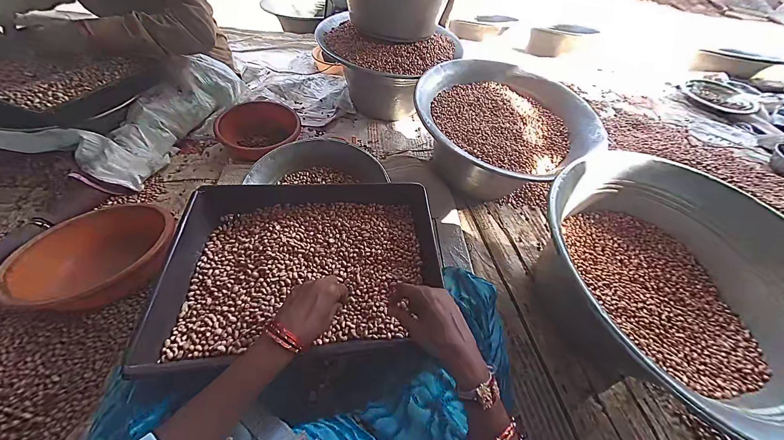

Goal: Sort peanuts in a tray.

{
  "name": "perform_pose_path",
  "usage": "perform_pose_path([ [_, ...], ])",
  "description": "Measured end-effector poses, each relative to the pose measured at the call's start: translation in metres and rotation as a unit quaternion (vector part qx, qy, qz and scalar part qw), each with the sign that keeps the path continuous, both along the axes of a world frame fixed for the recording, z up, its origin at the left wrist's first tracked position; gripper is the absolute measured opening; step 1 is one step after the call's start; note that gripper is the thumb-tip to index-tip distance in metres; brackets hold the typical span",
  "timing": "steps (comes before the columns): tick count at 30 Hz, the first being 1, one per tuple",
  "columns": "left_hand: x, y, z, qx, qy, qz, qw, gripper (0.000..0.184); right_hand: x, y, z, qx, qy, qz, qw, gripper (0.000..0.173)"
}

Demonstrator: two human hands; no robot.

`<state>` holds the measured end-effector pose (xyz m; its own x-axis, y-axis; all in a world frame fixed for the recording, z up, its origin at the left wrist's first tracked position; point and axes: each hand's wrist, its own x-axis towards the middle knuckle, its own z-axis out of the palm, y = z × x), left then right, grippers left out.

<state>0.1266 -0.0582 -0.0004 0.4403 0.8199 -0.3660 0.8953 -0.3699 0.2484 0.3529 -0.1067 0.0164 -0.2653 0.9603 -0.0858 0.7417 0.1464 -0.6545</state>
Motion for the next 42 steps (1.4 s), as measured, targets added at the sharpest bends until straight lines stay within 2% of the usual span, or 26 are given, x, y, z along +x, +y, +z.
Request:
perform_pose_path([
  [2, 0.000, 0.000, 0.000, -0.001, 0.000, -0.005, 1.000, 0.027, -0.016, -0.001, 0.001, -0.040, -0.078, 0.039, 0.995, 0.023],
  [4, -0.006, 0.002, 0.001, 0.004, -0.050, 0.013, 0.999, 0.026, -0.029, 0.000, -0.003, -0.052, -0.122, 0.060, 0.989, 0.023],
  [7, -0.027, 0.009, 0.005, -0.007, -0.261, 0.098, 0.960, 0.022, -0.035, 0.004, -0.006, -0.060, -0.149, 0.072, 0.984, 0.023],
  [9, -0.037, 0.014, 0.007, -0.023, -0.331, 0.121, 0.935, 0.029, -0.037, 0.005, -0.005, -0.064, -0.155, 0.077, 0.983, 0.023],
  [10, -0.036, 0.016, 0.011, -0.029, -0.311, 0.115, 0.943, 0.031, -0.037, 0.007, -0.005, -0.066, -0.158, 0.080, 0.982, 0.023],
  [12, -0.026, 0.015, 0.011, -0.017, -0.219, 0.080, 0.972, 0.024, -0.038, 0.009, -0.006, -0.068, -0.168, 0.085, 0.980, 0.023],
  [14, -0.011, 0.010, 0.006, 0.007, -0.122, 0.032, 0.992, 0.024, -0.040, 0.012, -0.007, -0.079, -0.178, 0.089, 0.977, 0.023],
  [17, 0.007, 0.005, 0.003, 0.011, -0.016, 0.021, 1.000, 0.030, -0.042, 0.012, -0.006, -0.085, -0.185, 0.082, 0.976, 0.024],
  [20, 0.016, 0.002, 0.007, 0.015, 0.030, 0.022, 0.999, 0.031, -0.041, 0.011, -0.006, -0.081, -0.190, 0.081, 0.975, 0.024],
  [23, 0.016, 0.001, 0.008, 0.017, 0.031, 0.026, 0.999, 0.032, -0.033, 0.010, 0.001, -0.052, -0.152, 0.063, 0.985, 0.023],
  [26, 0.013, 0.000, 0.003, 0.031, 0.018, 0.034, 0.999, 0.031, -0.014, 0.002, 0.015, 0.000, -0.116, -0.010, 0.993, 0.023],
  [29, 0.015, -0.001, -0.001, 0.042, 0.022, 0.039, 0.998, 0.030, -0.002, -0.004, 0.021, -0.032, -0.155, -0.035, 0.987, 0.024],
  [35, 0.021, -0.002, 0.004, 0.010, 0.058, 0.046, 0.997, 0.033, -0.010, -0.007, 0.002, -0.076, -0.234, -0.002, 0.969, 0.021],
  [39, 0.010, 0.001, 0.003, -0.006, -0.032, 0.048, 0.998, 0.030, -0.010, -0.005, 0.001, -0.070, -0.233, 0.011, 0.970, 0.023],
  [41, 0.007, -0.001, 0.004, -0.022, -0.103, 0.024, 0.994, 0.026, -0.006, -0.008, 0.011, -0.068, -0.170, 0.033, 0.983, 0.023],
  [42, 0.008, -0.003, 0.002, -0.027, -0.137, 0.002, 0.990, 0.024, -0.002, -0.011, 0.017, -0.046, -0.102, 0.057, 0.992, 0.021],
])
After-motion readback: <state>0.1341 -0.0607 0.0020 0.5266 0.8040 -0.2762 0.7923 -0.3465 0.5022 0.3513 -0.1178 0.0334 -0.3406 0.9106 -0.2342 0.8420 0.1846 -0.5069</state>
